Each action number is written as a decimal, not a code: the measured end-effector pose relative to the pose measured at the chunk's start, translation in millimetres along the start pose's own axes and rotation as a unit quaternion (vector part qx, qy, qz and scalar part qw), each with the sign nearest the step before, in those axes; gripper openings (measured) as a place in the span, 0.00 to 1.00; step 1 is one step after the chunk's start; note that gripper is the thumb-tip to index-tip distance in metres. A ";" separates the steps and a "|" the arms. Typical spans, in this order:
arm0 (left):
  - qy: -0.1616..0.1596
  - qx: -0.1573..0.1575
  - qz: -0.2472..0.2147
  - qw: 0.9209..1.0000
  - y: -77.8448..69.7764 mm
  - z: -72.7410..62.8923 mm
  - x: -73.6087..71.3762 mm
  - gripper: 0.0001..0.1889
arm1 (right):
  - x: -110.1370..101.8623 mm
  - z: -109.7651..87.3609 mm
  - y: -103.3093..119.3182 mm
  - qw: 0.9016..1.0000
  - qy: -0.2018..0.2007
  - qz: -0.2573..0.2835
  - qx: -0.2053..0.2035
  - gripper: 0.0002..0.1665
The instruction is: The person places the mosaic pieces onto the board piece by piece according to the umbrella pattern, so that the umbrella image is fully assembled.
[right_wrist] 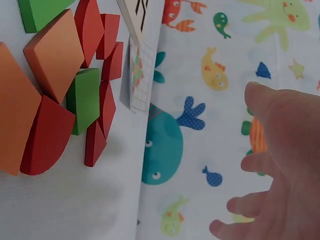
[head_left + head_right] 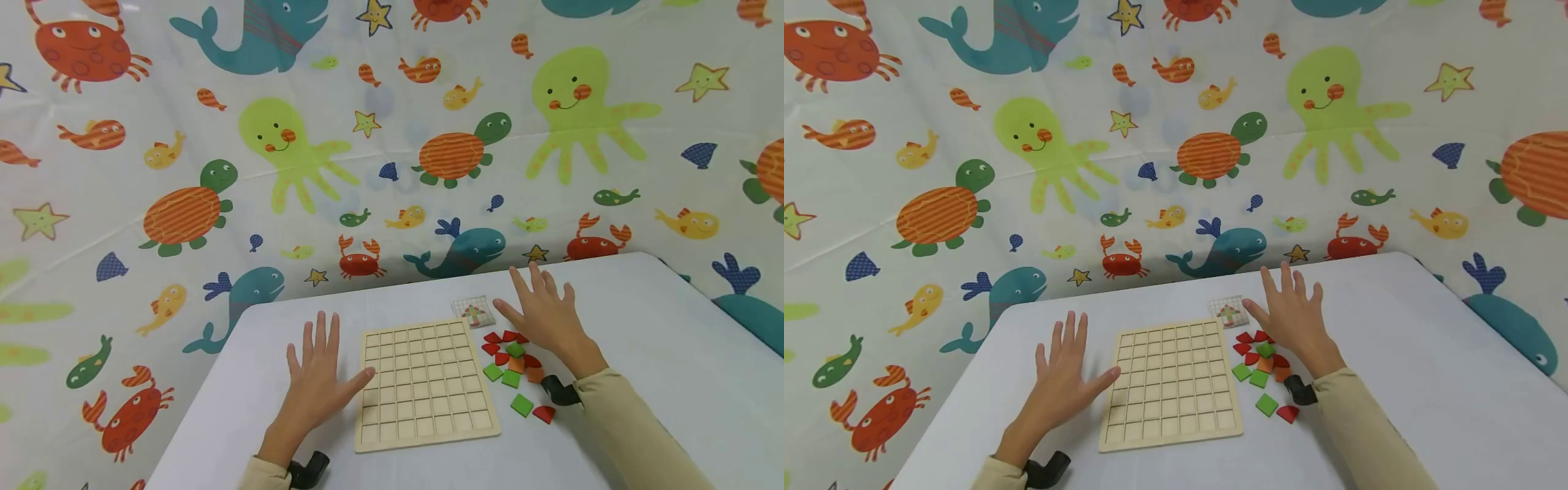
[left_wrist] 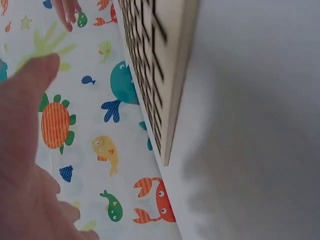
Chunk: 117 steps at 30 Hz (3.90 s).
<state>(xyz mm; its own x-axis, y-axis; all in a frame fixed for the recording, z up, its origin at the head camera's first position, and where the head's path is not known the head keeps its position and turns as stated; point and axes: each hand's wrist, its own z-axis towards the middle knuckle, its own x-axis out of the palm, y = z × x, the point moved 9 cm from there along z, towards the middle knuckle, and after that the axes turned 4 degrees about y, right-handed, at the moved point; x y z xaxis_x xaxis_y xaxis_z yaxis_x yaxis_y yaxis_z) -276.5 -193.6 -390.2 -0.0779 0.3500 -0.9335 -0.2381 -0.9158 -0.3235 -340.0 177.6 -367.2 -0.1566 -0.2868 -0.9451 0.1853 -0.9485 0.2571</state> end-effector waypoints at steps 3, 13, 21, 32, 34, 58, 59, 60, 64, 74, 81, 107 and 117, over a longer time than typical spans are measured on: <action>0.019 0.028 -0.019 0.999 -3.8 -18.2 5.8 0.63 | 1.9 -0.8 -2.1 1.000 0.004 -0.002 -0.005 0.49; 0.094 0.067 -0.058 0.992 -18.6 -39.1 40.9 0.68 | 6.3 0.5 -0.9 0.997 0.064 0.046 -0.021 0.45; 0.146 0.028 -0.103 0.983 -11.4 -47.0 54.2 0.69 | 19.3 3.7 -5.1 0.981 0.135 0.132 -0.033 0.39; 0.231 0.021 -0.132 0.964 -0.2 -60.1 55.7 0.69 | 38.6 -1.8 -24.7 0.959 0.233 0.163 -0.012 0.22; 0.256 0.021 -0.113 0.960 3.4 -60.5 52.2 0.69 | 40.2 -2.5 -27.4 0.957 0.240 0.161 -0.010 0.20; 0.236 0.007 0.013 0.972 9.8 -44.7 51.5 0.68 | 56.3 -0.5 -43.7 0.931 0.273 0.240 -0.035 0.20; 0.236 0.005 0.010 0.972 9.8 -44.8 52.9 0.68 | 57.0 -0.1 -44.6 0.930 0.275 0.242 -0.033 0.21; 0.236 0.004 0.009 0.972 9.8 -45.0 54.1 0.68 | 57.6 0.6 -44.9 0.929 0.277 0.242 -0.035 0.21; 0.232 0.003 0.020 0.972 6.8 -47.0 54.7 0.69 | 60.3 0.6 -45.4 0.932 0.271 0.236 -0.039 0.20; 0.228 0.002 0.011 0.974 1.8 -49.3 52.7 0.68 | 53.8 3.8 -48.6 0.946 0.247 0.211 -0.013 0.14; 0.232 -0.004 0.010 0.973 -0.3 -49.2 52.5 0.68 | 30.0 6.2 -22.3 0.957 0.192 0.214 -0.037 0.13; 0.247 0.010 0.020 0.969 0.2 -36.3 49.2 0.65 | 72.1 35.6 152.0 0.942 0.186 0.240 -0.144 0.09; 0.253 0.003 0.019 0.967 4.1 -38.2 52.7 0.66 | 102.7 34.6 146.5 0.949 0.187 0.225 -0.121 0.09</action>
<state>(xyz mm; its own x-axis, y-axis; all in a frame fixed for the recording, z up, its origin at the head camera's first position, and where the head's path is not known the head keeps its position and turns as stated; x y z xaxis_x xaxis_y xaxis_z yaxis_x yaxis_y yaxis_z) -244.5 -186.4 -446.6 0.3965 0.1747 -0.9013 -0.2491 -0.9244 -0.2887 -362.6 4.5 -419.6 0.3374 -0.5454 -0.7673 0.3754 -0.6695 0.6409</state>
